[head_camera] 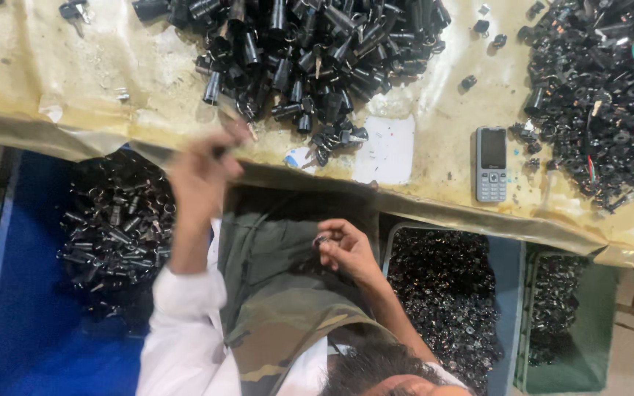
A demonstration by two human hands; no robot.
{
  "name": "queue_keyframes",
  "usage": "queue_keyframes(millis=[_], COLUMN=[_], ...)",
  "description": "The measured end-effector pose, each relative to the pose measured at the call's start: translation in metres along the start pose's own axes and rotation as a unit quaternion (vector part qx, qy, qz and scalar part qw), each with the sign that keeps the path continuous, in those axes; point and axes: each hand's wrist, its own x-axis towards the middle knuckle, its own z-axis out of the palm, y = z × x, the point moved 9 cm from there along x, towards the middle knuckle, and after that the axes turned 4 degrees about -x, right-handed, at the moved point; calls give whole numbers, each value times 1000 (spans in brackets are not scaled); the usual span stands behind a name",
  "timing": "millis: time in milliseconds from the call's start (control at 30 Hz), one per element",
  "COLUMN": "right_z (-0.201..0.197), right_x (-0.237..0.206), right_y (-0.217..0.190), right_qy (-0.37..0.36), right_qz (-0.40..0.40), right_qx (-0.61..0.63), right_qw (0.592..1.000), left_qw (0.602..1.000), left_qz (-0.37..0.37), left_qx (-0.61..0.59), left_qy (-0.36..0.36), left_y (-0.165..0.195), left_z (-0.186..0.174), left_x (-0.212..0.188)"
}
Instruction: The person sits at a workbench covered with piles of black cylindrical plastic components and repeatedly picks up individual parts, turns and looks at them in both hands, then places them into a bin below the table or back onto the pile. A mobile phone rests on the table beside the parts.
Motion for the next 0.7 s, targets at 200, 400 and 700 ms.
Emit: queue_keyframes(millis=[200,400,700], right_z=[-10,-2,13], right_x=[8,11,-8], right_y=[-27,-54,-71], right_qy=[28,100,71], right_qz=[-172,-91,-206], right_qx=[136,-229,-390], right_qw=[975,964,895], left_qw=[936,943,931], left_qz=[-20,-81,-24], left_qx=[158,137,202], left_qy=[-314,-294,-301], left_y=[-31,-58,-49], left_z=[102,94,95], left_x=[-91,-112,-130])
